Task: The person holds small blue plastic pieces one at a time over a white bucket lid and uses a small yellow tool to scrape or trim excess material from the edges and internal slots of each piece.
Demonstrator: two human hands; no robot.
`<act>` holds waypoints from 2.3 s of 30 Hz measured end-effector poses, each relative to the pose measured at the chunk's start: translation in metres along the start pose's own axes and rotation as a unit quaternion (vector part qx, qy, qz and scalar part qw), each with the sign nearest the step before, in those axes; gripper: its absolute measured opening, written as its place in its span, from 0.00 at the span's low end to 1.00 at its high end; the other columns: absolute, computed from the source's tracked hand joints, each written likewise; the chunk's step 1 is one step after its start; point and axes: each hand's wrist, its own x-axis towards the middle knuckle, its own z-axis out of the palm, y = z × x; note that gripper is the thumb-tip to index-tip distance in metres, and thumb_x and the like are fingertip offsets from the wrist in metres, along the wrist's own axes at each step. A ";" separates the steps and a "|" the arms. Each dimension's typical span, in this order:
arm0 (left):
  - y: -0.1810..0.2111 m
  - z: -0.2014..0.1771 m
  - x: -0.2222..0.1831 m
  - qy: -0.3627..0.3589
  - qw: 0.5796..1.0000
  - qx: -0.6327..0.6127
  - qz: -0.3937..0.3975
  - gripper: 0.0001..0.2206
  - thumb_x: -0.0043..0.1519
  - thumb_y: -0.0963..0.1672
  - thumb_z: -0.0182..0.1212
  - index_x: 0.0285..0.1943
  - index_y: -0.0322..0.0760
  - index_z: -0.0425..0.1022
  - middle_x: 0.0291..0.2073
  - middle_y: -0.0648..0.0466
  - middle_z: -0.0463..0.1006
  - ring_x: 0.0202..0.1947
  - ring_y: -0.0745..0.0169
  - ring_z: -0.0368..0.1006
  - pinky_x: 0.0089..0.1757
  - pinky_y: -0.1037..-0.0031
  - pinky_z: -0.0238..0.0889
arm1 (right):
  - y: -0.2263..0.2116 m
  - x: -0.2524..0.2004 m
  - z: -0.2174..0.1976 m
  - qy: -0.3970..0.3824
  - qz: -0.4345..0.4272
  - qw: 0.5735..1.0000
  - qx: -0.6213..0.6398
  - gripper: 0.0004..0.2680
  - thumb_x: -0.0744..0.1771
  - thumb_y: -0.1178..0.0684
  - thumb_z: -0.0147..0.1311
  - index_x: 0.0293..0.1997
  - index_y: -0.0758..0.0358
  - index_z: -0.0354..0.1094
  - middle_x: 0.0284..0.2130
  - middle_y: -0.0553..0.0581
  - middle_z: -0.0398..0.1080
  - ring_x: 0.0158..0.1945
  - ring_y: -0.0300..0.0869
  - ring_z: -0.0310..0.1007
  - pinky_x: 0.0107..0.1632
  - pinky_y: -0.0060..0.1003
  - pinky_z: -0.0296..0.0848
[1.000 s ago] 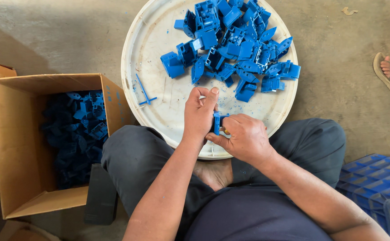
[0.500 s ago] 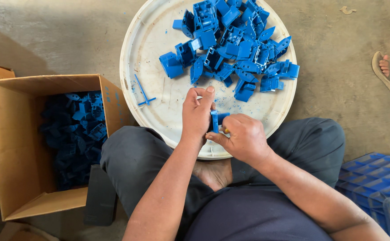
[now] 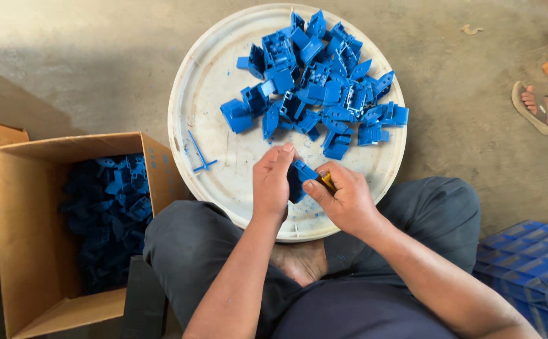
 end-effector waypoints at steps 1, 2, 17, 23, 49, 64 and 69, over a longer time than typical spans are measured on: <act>-0.002 0.000 0.000 -0.007 1.000 -0.001 0.003 0.13 0.69 0.46 0.59 0.31 0.35 0.74 0.25 0.61 0.72 0.26 0.77 0.62 0.30 0.81 0.56 | -0.001 0.002 -0.001 0.000 0.017 1.000 -0.003 0.14 0.67 0.42 0.59 0.38 0.65 0.68 0.18 0.55 0.65 0.21 0.40 0.61 0.27 0.38 0.63; -0.004 0.000 -0.001 -0.015 1.000 -0.003 0.005 0.14 0.69 0.46 0.60 0.30 0.36 0.74 0.25 0.62 0.70 0.26 0.78 0.60 0.30 0.81 0.54 | -0.002 0.004 -0.002 0.002 0.006 1.000 -0.009 0.14 0.67 0.42 0.60 0.40 0.65 0.68 0.19 0.55 0.65 0.22 0.40 0.62 0.28 0.38 0.64; 0.002 0.005 -0.004 -0.023 0.998 -0.031 -0.046 0.13 0.69 0.45 0.58 0.29 0.41 0.69 0.22 0.65 0.65 0.23 0.80 0.56 0.26 0.80 0.50 | -0.017 0.010 -0.013 0.028 -0.120 0.977 -0.174 0.22 0.60 0.33 0.66 0.38 0.67 0.71 0.23 0.56 0.65 0.31 0.50 0.68 0.34 0.44 0.69; -0.001 0.006 -0.003 -0.019 0.999 -0.022 -0.037 0.14 0.69 0.46 0.58 0.28 0.41 0.69 0.22 0.66 0.64 0.24 0.80 0.55 0.27 0.80 0.50 | -0.019 0.011 -0.015 0.009 -0.104 0.978 -0.182 0.23 0.59 0.32 0.67 0.37 0.66 0.70 0.22 0.56 0.65 0.29 0.49 0.68 0.33 0.44 0.69; -0.001 0.005 -0.001 0.002 0.998 0.054 -0.038 0.16 0.68 0.47 0.59 0.25 0.39 0.68 0.20 0.66 0.62 0.22 0.79 0.52 0.25 0.78 0.46 | -0.007 0.008 0.000 -0.007 -0.063 0.977 -0.206 0.27 0.58 0.24 0.61 0.35 0.65 0.67 0.21 0.56 0.63 0.28 0.51 0.68 0.33 0.46 0.69; -0.002 0.004 -0.001 0.001 0.993 0.119 -0.019 0.18 0.66 0.46 0.61 0.22 0.37 0.66 0.19 0.64 0.62 0.22 0.77 0.53 0.25 0.76 0.49 | 0.005 -0.002 0.011 0.004 -0.118 0.969 -0.215 0.25 0.64 0.27 0.56 0.31 0.67 0.63 0.25 0.64 0.68 0.33 0.59 0.70 0.35 0.52 0.70; 0.007 0.007 -0.003 0.037 0.958 0.277 0.057 0.20 0.66 0.48 0.61 0.23 0.33 0.66 0.15 0.57 0.65 0.20 0.72 0.57 0.25 0.72 0.55 | 0.013 0.007 0.004 -0.088 -0.030 0.981 -0.171 0.22 0.63 0.31 0.58 0.26 0.66 0.65 0.20 0.64 0.69 0.26 0.59 0.70 0.30 0.51 0.68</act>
